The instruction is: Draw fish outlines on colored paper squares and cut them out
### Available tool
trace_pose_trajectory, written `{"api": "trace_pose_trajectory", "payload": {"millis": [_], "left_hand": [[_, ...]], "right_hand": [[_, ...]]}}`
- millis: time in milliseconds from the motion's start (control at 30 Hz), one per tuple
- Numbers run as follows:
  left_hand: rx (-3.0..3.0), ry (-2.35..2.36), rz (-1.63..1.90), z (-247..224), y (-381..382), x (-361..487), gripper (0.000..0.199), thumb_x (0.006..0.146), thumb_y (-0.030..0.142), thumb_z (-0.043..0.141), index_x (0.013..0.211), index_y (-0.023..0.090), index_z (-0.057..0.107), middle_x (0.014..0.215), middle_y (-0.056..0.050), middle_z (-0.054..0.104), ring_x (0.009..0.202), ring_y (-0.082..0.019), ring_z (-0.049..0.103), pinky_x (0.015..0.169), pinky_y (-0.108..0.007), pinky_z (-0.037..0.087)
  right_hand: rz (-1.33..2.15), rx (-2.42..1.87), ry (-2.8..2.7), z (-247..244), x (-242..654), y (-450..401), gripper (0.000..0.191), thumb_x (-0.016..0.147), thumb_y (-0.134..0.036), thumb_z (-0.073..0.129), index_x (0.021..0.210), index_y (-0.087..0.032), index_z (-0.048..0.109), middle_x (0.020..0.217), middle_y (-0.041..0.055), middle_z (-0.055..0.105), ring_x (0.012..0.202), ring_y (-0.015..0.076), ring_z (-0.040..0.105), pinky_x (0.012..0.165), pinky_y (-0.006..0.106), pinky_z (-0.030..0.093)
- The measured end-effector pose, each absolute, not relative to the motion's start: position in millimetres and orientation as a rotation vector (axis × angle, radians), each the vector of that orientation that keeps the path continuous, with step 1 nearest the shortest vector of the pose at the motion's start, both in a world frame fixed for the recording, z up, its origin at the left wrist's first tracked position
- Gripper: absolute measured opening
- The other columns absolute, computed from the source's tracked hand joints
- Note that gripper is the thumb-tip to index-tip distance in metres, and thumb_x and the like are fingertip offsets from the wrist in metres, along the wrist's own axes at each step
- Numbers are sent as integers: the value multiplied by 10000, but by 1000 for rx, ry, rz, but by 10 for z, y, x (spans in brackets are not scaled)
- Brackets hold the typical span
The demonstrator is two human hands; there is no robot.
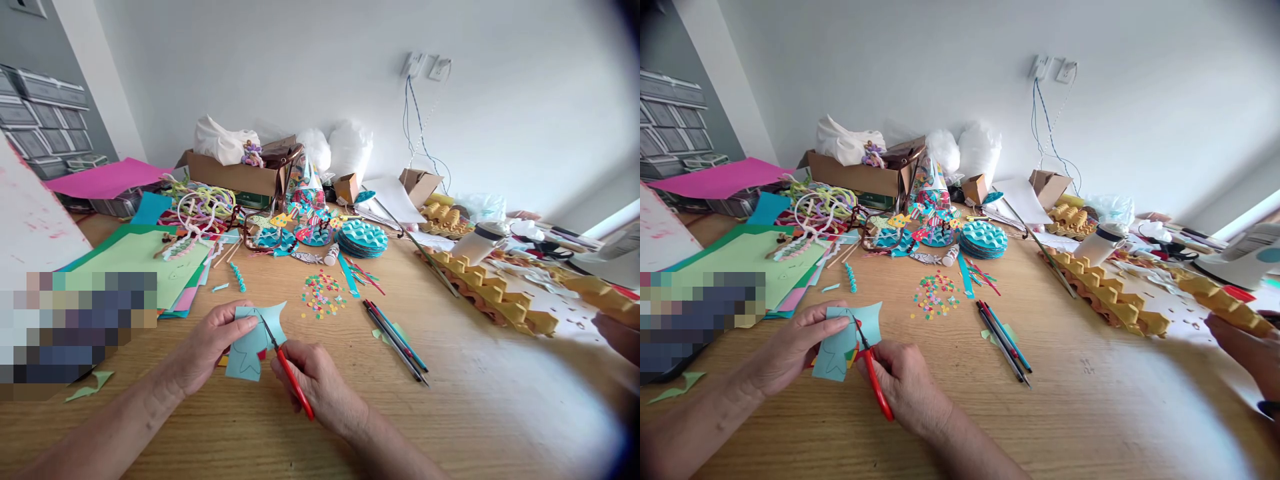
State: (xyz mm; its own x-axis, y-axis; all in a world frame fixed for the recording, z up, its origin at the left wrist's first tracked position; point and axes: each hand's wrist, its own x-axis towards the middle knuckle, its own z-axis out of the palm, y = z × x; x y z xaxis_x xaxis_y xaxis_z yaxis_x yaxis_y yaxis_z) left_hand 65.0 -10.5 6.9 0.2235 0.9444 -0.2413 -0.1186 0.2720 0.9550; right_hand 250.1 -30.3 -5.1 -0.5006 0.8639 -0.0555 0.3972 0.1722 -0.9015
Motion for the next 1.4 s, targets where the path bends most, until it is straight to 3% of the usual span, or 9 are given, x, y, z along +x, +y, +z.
{"api": "trace_pose_trajectory", "payload": {"millis": [833, 1133, 1400], "left_hand": [[1047, 1000, 973, 115, -96, 710, 333, 649, 435, 719, 581, 189, 505, 473, 71, 495, 436, -79, 398, 388, -164, 294], [999, 1006, 984, 49, -100, 688, 302, 657, 434, 729, 650, 187, 555, 531, 53, 568, 490, -96, 496, 445, -166, 374], [989, 1032, 979, 42, -99, 713, 345, 628, 432, 743, 627, 186, 501, 528, 71, 473, 491, -78, 381, 434, -154, 336]], "right_hand": [[1312, -1157, -1926, -96, 2499, -302, 350, 913, -389, 435, 634, -178, 418, 516, -61, 375, 494, 69, 328, 481, 197, 240], [1264, -1155, -1938, -87, 2490, -312, 348, 909, -371, 440, 622, -176, 413, 524, -57, 376, 507, 72, 330, 493, 200, 248], [1244, -1180, -1943, -97, 2484, -300, 357, 898, -368, 439, 598, -178, 407, 521, -54, 379, 501, 76, 320, 475, 204, 235]]}}
